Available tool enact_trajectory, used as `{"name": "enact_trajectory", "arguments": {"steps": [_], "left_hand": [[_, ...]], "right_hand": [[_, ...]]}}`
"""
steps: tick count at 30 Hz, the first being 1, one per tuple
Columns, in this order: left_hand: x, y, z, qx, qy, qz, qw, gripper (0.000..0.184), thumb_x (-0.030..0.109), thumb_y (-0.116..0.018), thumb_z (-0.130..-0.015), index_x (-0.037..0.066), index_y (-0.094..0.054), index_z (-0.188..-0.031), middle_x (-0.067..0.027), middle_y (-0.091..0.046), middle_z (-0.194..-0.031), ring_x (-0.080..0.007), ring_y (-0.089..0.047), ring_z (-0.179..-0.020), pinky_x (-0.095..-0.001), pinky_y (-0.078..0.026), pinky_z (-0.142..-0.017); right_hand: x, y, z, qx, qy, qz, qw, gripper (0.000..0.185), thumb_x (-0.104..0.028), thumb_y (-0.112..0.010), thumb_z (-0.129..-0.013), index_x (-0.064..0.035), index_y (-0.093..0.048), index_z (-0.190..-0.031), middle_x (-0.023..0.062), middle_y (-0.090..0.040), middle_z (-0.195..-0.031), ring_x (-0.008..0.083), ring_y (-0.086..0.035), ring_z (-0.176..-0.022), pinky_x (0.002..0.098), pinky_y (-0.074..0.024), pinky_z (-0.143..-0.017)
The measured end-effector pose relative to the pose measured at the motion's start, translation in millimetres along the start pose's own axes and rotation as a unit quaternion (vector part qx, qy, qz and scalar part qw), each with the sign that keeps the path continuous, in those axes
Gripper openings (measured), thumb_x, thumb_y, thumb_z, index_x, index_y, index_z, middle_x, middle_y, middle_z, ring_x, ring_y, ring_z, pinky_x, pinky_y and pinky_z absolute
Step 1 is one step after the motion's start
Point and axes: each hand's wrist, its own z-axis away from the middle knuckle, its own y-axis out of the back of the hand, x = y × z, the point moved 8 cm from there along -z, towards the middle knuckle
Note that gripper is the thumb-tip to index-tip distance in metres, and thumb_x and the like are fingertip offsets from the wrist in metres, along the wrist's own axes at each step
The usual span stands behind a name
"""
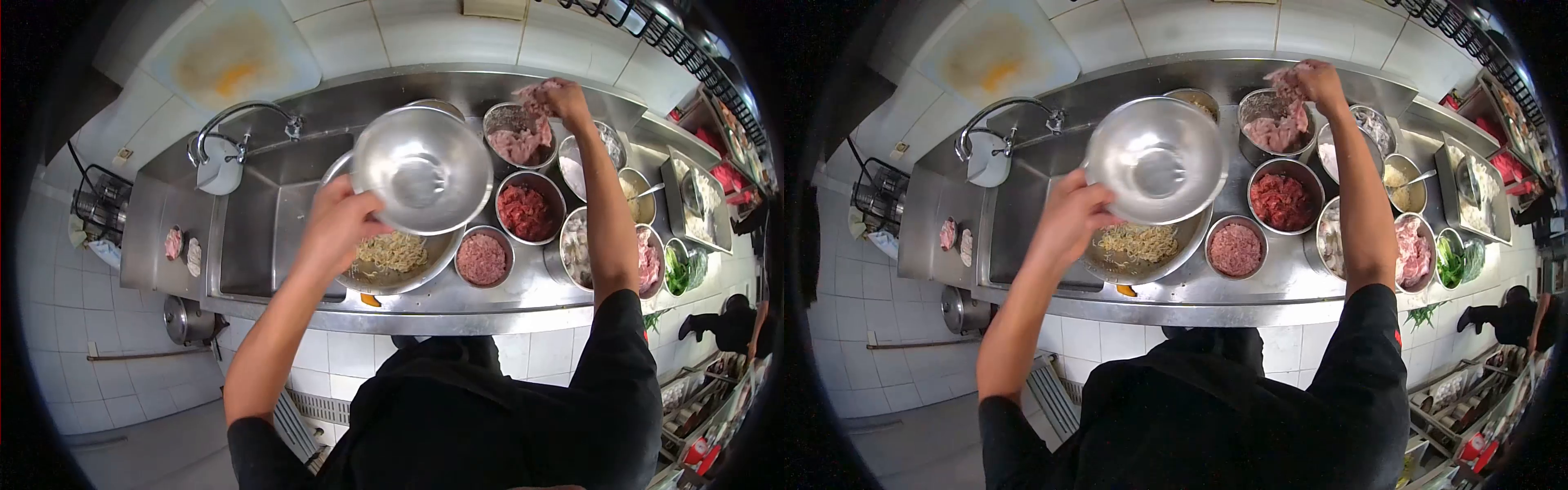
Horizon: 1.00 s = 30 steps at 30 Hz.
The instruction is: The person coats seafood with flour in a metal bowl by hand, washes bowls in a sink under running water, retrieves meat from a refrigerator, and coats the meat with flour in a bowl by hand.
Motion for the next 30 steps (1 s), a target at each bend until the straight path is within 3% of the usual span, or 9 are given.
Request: {"name": "enact_trajectory", "arguments": {"steps": [4,12,15,17,21,25,27,29,30], "left_hand": [[-23.7,-57.7,-36.3,-0.018,0.050,0.050,0.997,0.018,0.000,-0.057,-0.071,-0.009,-0.050,-0.085,-0.0150,-0.053,-0.086,-0.0246,-0.061,-0.074,-0.0328,-0.058,-0.060],[-54.2,-128.5,-91.8,-0.035,0.055,0.113,0.991,0.026,-0.005,-0.055,-0.072,-0.003,-0.037,-0.091,-0.0173,-0.048,-0.093,-0.0283,-0.059,-0.078,-0.0390,-0.058,-0.068],[-47.2,-136.5,-78.0,-0.063,0.043,0.124,0.989,0.028,-0.006,-0.054,-0.073,-0.002,-0.035,-0.094,-0.0182,-0.048,-0.092,-0.0289,-0.059,-0.076,-0.0382,-0.058,-0.065],[-47.1,-138.8,-69.7,-0.088,0.032,0.145,0.985,0.023,-0.006,-0.052,-0.075,-0.002,-0.037,-0.093,-0.0174,-0.049,-0.092,-0.0283,-0.060,-0.073,-0.0375,-0.058,-0.061],[-71.0,-122.9,-42.6,-0.089,0.057,0.130,0.986,0.024,-0.006,-0.056,-0.072,0.005,-0.034,-0.075,-0.0130,-0.049,-0.083,-0.0271,-0.061,-0.073,-0.0369,-0.059,-0.054],[-65.8,-96.2,12.9,-0.119,0.063,0.122,0.983,0.016,-0.003,-0.055,-0.076,-0.001,-0.043,-0.086,-0.0126,-0.051,-0.089,-0.0236,-0.060,-0.080,-0.0341,-0.058,-0.059],[-61.4,-73.8,46.9,-0.101,0.061,0.117,0.986,0.016,-0.003,-0.055,-0.076,0.000,-0.044,-0.088,-0.0117,-0.052,-0.090,-0.0225,-0.060,-0.080,-0.0334,-0.057,-0.058],[-61.3,-52.1,75.5,-0.081,0.058,0.108,0.989,0.017,-0.002,-0.056,-0.077,0.001,-0.046,-0.090,-0.0104,-0.054,-0.092,-0.0199,-0.060,-0.080,-0.0324,-0.057,-0.057],[-64.5,-41.1,89.0,-0.067,0.061,0.106,0.990,0.018,-0.002,-0.056,-0.077,0.002,-0.046,-0.091,-0.0100,-0.055,-0.094,-0.0185,-0.060,-0.080,-0.0321,-0.056,-0.057]], "right_hand": [[-52.0,12.7,-2.1,-0.016,-0.069,-0.089,0.993,0.016,-0.008,-0.063,-0.074,0.0000,-0.061,-0.088,0.0073,-0.062,-0.075,0.0133,-0.058,-0.061,0.0260,-0.0481,-0.054],[-153.7,7.3,66.7,-0.109,-0.045,-0.174,0.978,0.028,-0.003,-0.060,-0.074,0.0048,-0.054,-0.100,0.0111,-0.064,-0.085,0.0192,-0.064,-0.071,0.0283,-0.0547,-0.065],[-141.4,-28.3,109.0,-0.194,-0.094,-0.085,0.973,0.030,-0.005,-0.062,-0.072,0.0037,-0.055,-0.100,0.0094,-0.063,-0.085,0.0152,-0.062,-0.068,0.0267,-0.0536,-0.062],[-146.4,-39.4,123.6,-0.211,-0.025,0.172,0.962,0.030,-0.003,-0.060,-0.067,-0.0002,-0.058,-0.097,0.0064,-0.064,-0.082,0.0144,-0.061,-0.071,0.0261,-0.0526,-0.063],[-147.0,-11.1,111.7,-0.121,-0.090,0.072,0.986,0.027,-0.007,-0.057,-0.069,-0.0010,-0.060,-0.095,0.0029,-0.061,-0.074,0.0108,-0.057,-0.063,0.0248,-0.0495,-0.056],[-101.8,1.3,67.1,-0.065,-0.057,0.167,0.982,0.020,-0.010,-0.058,-0.071,-0.0007,-0.063,-0.088,0.0065,-0.063,-0.071,0.0123,-0.060,-0.063,0.0268,-0.0501,-0.056],[-37.8,-11.0,49.1,-0.119,-0.106,0.336,0.928,0.018,-0.015,-0.059,-0.069,-0.0005,-0.067,-0.078,0.0146,-0.065,-0.072,0.0220,-0.064,-0.067,0.0335,-0.0513,-0.060],[28.2,-52.6,29.2,-0.236,0.120,0.638,0.723,0.028,-0.015,-0.062,-0.060,-0.0037,-0.069,-0.085,0.0164,-0.066,-0.080,0.0293,-0.065,-0.074,0.0358,-0.0520,-0.069],[36.6,-56.8,29.3,-0.212,0.037,0.580,0.786,0.029,-0.016,-0.061,-0.058,-0.0049,-0.069,-0.084,0.0170,-0.065,-0.086,0.0351,-0.062,-0.080,0.0381,-0.0507,-0.076]]}}
